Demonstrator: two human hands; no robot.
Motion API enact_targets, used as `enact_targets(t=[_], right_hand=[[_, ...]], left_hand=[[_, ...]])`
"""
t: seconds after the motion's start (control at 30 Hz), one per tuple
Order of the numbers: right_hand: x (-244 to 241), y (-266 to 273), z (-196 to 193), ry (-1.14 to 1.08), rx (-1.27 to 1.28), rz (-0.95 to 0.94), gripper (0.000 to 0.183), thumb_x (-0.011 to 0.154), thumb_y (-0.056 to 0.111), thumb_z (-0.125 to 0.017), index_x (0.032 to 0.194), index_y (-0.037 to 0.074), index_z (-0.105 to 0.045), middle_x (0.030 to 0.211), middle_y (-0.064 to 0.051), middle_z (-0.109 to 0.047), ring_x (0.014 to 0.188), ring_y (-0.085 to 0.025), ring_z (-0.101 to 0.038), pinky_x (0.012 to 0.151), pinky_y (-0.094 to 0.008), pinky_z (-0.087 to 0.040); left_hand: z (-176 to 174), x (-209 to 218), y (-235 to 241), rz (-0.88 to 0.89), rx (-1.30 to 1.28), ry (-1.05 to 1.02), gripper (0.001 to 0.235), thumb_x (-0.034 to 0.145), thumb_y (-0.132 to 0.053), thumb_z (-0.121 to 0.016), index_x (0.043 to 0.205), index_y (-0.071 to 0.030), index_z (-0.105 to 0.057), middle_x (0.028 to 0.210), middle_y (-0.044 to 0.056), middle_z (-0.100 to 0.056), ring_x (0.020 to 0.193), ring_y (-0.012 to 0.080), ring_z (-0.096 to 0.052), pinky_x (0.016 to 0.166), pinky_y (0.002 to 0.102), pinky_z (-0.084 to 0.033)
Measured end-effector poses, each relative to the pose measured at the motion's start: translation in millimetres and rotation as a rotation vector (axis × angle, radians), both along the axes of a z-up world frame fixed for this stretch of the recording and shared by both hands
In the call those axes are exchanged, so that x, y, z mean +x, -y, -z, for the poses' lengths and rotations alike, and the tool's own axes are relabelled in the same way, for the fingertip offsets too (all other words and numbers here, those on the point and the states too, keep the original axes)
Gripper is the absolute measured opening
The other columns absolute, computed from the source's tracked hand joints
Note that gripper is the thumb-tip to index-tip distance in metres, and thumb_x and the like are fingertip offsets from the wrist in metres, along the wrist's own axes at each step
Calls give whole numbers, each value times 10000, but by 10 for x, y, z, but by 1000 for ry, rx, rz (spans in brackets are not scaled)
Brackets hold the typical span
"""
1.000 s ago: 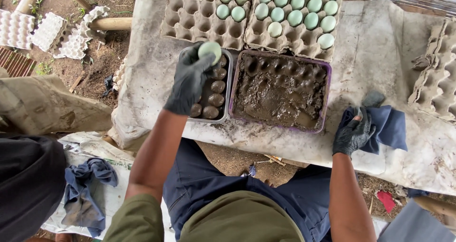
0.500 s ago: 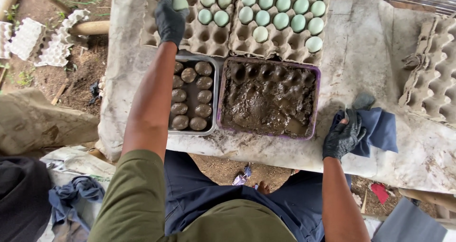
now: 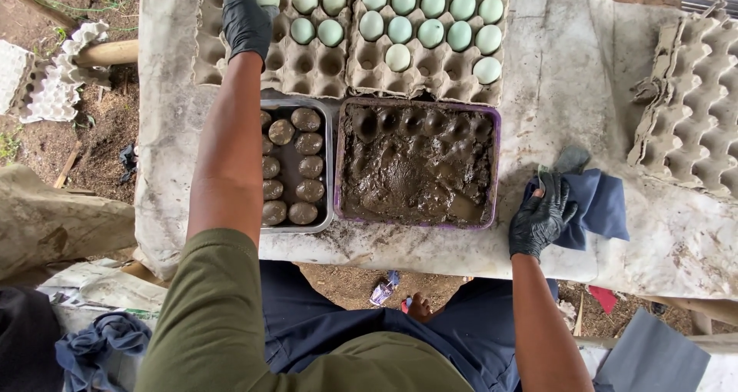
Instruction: The person picks up light green eggs from a cardboard tray, rolls them in a dark mud mixture within a plastic container, and places them into a metal tray. The person repeats this process for multiple eggs.
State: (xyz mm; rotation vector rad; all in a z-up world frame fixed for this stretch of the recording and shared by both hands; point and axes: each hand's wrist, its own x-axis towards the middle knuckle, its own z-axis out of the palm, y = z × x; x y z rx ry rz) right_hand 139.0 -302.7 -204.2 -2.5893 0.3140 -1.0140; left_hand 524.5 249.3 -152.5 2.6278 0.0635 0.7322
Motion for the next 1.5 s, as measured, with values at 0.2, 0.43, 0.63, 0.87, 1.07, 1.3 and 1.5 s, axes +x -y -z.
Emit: enact_targets(t=[0.2,0.43,0.63,0.87,1.07,1.3,1.5], right_hand=[[-7,47,124,-52,87,14,382,1174,272,-393,1335,118,-704,1436,-121,-653,1370,-378,-558,1162,-670,-235],[15,37,137,-43,23,37,404,1191,332,-366,1376,158,-680,1468,-122,-641,1389,-391,-551,1131,-706,-277],[7,19,116,-42,-17,53,439,1191,327,-363,1342,120,-719,1442,-156,-657,1367,-398,-568,1112,-689,-306],[2,21,66,-137,84,34,412,1170,313,-363,1415,150,-651,1473,-142,-619,1414,-373,-512,1152,-704,-232],[19,60,175,-89,27,51,394,1182,300,-379,1389,156,-682,1461,-149,-639,1379,-393,-560,1130,-707,-285],[9,47,155,-121,37,61,463,1187,355,-317,1374,160,-694,1449,-125,-650,1408,-373,-527,1139,-700,-254],[11,118,294,-115,27,66,394,1167,299,-390,1413,168,-669,1490,-143,-618,1398,-395,-535,1127,-724,-261]], left_hand=[[-10,35,58,75,16,197,516,656,30,-555,1123,-94,-736,884,145,-767,823,421,-728,612,470,-541],[150,311,16,48,-41,199,345,771,-94,-728,1115,-91,-748,973,129,-806,878,402,-747,664,477,-591],[516,488,36,-66,59,188,154,762,-203,-738,884,-116,-704,788,138,-723,714,420,-692,511,544,-521],[540,347,188,-201,72,197,441,812,-262,-772,1228,-124,-721,1094,124,-744,1045,426,-630,883,522,-505],[232,147,233,-220,175,121,401,879,-444,-765,1121,-124,-758,934,116,-733,896,378,-617,726,521,-505],[545,348,80,-256,79,84,439,769,-223,-682,1186,-88,-709,1089,156,-711,1013,422,-631,879,515,-538],[-208,-95,837,-80,123,156,442,882,-177,-755,1272,-72,-573,1190,129,-685,1093,333,-608,868,485,-491]])
